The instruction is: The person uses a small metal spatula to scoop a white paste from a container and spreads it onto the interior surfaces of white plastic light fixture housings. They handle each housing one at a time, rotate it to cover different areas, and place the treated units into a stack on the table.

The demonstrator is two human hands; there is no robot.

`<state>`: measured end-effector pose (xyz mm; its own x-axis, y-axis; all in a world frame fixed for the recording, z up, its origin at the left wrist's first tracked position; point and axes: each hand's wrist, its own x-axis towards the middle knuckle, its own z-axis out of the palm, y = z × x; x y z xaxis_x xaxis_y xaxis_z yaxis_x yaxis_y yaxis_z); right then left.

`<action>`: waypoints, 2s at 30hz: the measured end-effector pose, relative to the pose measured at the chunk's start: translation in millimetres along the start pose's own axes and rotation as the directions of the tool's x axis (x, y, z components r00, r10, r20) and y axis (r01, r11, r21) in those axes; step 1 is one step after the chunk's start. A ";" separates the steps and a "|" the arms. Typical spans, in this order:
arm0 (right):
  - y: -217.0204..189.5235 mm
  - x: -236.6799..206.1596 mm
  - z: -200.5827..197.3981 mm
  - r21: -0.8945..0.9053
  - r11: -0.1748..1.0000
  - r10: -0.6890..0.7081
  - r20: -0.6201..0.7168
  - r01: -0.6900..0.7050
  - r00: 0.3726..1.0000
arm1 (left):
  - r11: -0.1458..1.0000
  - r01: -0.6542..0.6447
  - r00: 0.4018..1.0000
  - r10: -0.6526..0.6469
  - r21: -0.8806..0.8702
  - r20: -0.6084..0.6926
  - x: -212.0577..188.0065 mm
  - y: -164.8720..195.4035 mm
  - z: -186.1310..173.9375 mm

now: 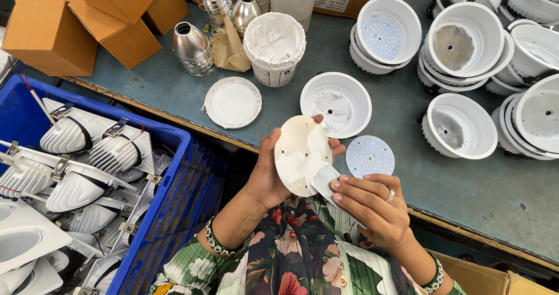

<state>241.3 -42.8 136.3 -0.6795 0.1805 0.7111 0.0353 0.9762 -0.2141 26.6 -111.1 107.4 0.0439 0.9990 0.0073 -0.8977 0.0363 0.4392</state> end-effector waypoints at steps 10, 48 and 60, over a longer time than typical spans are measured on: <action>-0.8 -16.5 -3.9 0.066 0.990 0.127 -0.071 -0.123 0.989 | 0.984 -0.152 0.988 0.154 0.088 -0.010 3.6 7.9 -3.5; -13.9 49.7 4.2 0.078 0.990 0.125 -0.074 -0.120 0.989 | 0.968 -0.250 0.958 0.252 -0.031 0.140 1.6 -21.6 -4.0; -25.4 40.4 14.3 0.149 0.987 0.050 0.019 -0.053 0.999 | 0.942 -0.336 0.933 0.331 0.013 0.138 4.5 -23.2 -5.4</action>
<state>202.5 -62.0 160.9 -0.6905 0.2272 0.6867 -0.0389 0.9363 -0.3490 45.3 -107.2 92.4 -0.1957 0.9410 0.2761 -0.8546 -0.3017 0.4226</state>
